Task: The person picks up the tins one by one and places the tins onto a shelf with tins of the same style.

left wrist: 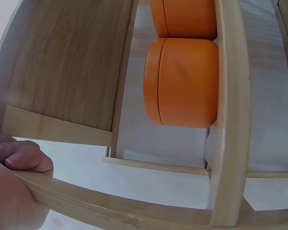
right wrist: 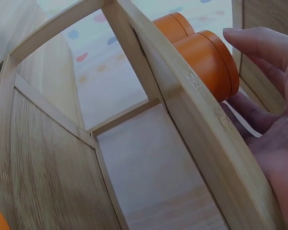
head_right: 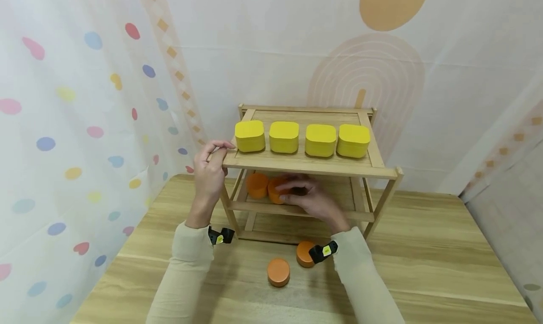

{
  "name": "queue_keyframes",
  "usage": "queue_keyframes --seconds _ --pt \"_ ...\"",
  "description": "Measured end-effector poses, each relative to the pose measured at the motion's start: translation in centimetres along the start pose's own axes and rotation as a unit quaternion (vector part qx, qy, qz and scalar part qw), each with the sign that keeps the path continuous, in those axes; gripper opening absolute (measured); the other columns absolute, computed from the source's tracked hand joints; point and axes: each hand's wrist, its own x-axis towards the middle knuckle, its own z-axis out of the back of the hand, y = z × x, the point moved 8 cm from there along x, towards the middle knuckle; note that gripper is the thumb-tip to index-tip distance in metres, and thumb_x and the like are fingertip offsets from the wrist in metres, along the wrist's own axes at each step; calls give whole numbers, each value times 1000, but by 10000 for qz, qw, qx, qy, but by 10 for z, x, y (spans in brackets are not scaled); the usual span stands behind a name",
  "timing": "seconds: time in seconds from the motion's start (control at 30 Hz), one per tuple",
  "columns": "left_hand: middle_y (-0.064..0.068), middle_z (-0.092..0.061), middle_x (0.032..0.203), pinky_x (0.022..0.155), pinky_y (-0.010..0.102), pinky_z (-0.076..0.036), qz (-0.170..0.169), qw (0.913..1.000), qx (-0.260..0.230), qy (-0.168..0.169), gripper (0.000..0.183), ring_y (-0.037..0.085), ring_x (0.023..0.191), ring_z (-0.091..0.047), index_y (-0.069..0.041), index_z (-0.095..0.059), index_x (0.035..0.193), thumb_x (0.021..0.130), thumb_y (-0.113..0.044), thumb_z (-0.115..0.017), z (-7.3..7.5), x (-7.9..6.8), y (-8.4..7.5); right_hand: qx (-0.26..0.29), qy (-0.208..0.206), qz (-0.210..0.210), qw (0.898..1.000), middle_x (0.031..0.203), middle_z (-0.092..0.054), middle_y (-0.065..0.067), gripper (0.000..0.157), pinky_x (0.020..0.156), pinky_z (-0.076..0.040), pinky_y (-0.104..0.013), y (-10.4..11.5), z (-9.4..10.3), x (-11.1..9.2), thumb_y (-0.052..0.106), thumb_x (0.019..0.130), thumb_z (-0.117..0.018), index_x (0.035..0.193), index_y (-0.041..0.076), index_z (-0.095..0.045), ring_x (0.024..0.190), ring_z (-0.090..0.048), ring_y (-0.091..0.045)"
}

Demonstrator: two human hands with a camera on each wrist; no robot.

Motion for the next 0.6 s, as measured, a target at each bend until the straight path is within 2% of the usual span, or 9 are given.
queue_keyframes --seconds 0.13,0.2,0.3,0.37,0.47,0.6 --pt "3 -50 67 40 20 -22 -66 9999 -75 -46 24 6 42 -23 2 -69 89 96 0 -46 -2 1 1 -4 -152 -43 9999 148 -46 -14 26 89 -50 -21 2 4 -2 6 90 -72 115 -2 -71 133 -47 -33" --pt "5 -53 70 41 21 -22 -43 9999 -92 -69 24 6 43 -22 2 -69 89 95 1 -46 -2 2 2 -94 -206 -64 9997 150 -45 -13 27 88 -53 -26 3 6 -6 8 90 -71 116 -1 -70 132 -48 -35" --pt "7 -59 77 45 22 -25 -10 9999 -128 -91 24 7 46 -23 2 -69 88 96 0 -46 -2 1 4 -332 -404 -208 9984 149 -47 -8 29 94 -51 -36 2 10 -16 15 91 -73 118 7 -71 134 -47 -30" --pt "7 -57 75 45 23 -24 -9 9999 -106 -95 24 7 46 -22 2 -69 89 96 -1 -46 -2 1 4 -455 -611 -176 9969 147 -49 -7 29 101 -44 -41 4 14 -25 18 90 -74 117 9 -71 135 -45 -26" --pt "4 -52 69 43 22 -22 -23 9999 -82 -95 25 7 44 -21 1 -69 89 97 -2 -45 -2 1 5 -442 -866 225 9950 140 -55 -9 26 107 -38 -41 12 19 -39 13 88 -75 113 7 -71 132 -47 -20" --pt "-1 -43 58 40 22 -20 -32 9999 -42 -102 25 8 42 -22 1 -69 89 96 -2 -45 -1 1 4 -15 -670 1382 9881 133 -55 -21 25 106 -41 -28 27 18 -55 -10 85 -69 109 -8 -67 126 -52 -19"
